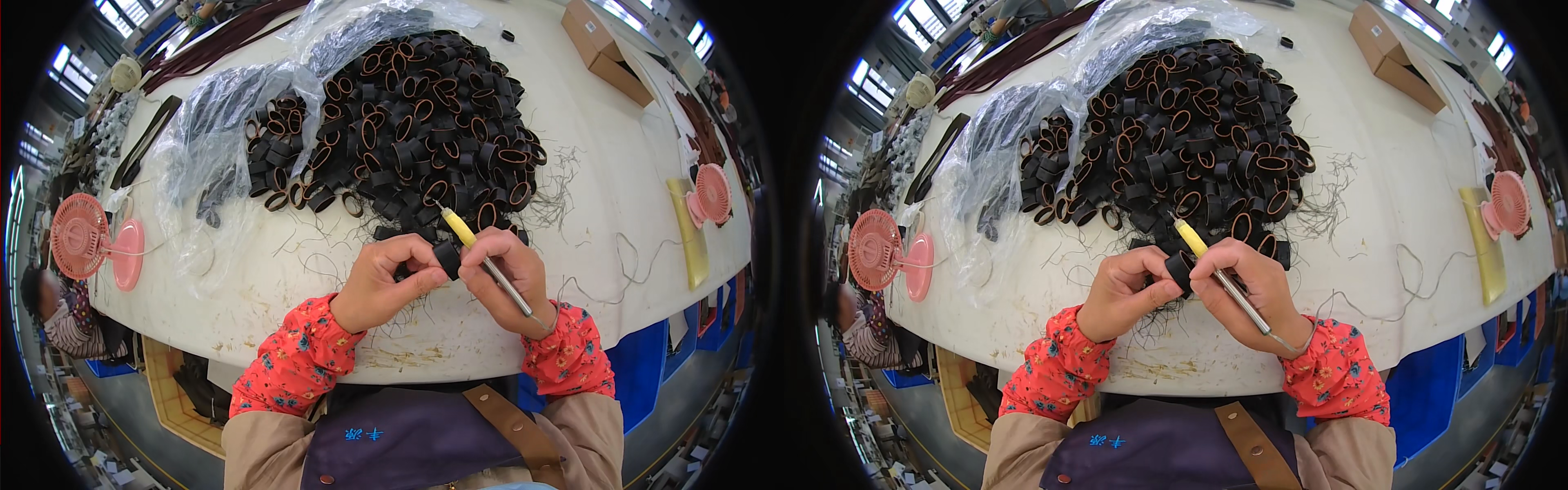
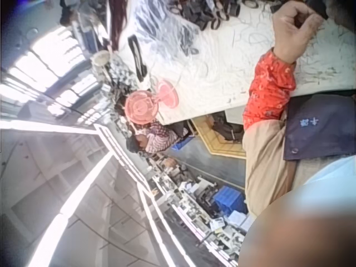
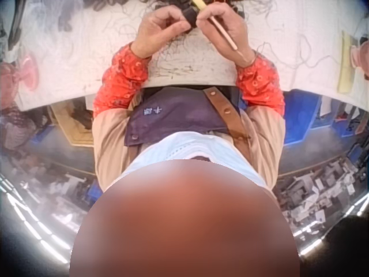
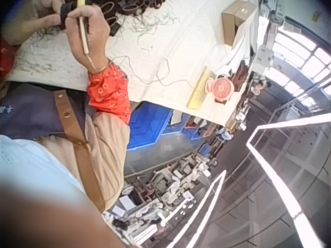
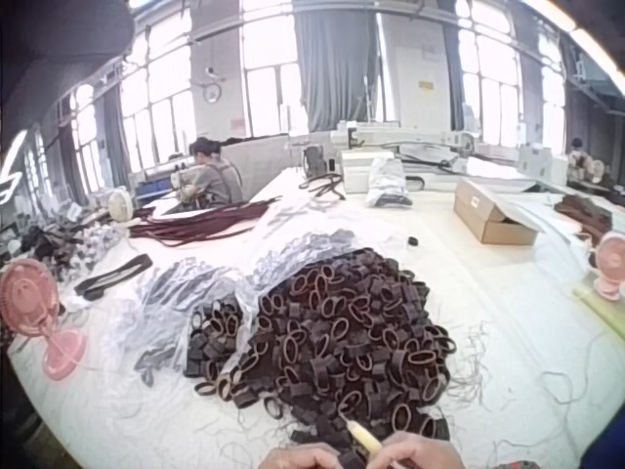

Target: Applying edge paint to small leather loops using an applicator tool.

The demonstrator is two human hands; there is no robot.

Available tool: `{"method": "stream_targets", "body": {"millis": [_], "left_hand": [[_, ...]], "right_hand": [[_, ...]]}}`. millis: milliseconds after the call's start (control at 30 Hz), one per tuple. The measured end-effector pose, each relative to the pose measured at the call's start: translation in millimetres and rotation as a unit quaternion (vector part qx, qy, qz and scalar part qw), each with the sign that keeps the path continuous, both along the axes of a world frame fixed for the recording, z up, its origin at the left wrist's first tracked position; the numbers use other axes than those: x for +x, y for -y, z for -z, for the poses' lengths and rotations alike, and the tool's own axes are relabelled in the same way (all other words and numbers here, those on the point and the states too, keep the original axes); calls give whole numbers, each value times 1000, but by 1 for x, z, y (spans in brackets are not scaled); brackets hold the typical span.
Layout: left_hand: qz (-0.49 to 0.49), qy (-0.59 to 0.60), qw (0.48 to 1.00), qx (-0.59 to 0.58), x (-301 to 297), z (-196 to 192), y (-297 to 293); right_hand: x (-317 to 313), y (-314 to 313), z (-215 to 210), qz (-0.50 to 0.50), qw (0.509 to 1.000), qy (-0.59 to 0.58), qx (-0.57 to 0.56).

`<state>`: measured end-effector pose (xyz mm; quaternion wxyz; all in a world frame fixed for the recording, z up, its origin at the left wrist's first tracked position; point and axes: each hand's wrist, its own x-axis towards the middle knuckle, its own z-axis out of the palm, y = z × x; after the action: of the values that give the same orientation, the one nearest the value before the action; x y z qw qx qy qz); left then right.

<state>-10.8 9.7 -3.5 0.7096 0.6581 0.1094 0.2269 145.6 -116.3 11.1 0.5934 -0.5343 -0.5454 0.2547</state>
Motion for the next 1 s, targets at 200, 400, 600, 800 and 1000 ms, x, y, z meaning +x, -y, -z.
{"method": "stream_targets", "body": {"millis": [200, 400, 600, 800, 1000], "left_hand": [[-20, 1, 994, 111, 2, -7, -2], [-57, 4, 976, 208, 1, -12, -2], [-95, 17, 944, 315, 2, -13, -1], [-54, 4, 990, 128, 2, -4, 1], [30, 20, 993, -114, 2, -5, 2]], "right_hand": [[0, 0, 0, 1, 1000, 14, 8], [-1, -1, -1, -9, 1000, 15, -1], [-1, -2, 2, 2, 1000, 19, 5], [-1, 4, -5, -11, 993, -102, -62], [-2, 2, -8, -24, 982, -175, -63]]}}
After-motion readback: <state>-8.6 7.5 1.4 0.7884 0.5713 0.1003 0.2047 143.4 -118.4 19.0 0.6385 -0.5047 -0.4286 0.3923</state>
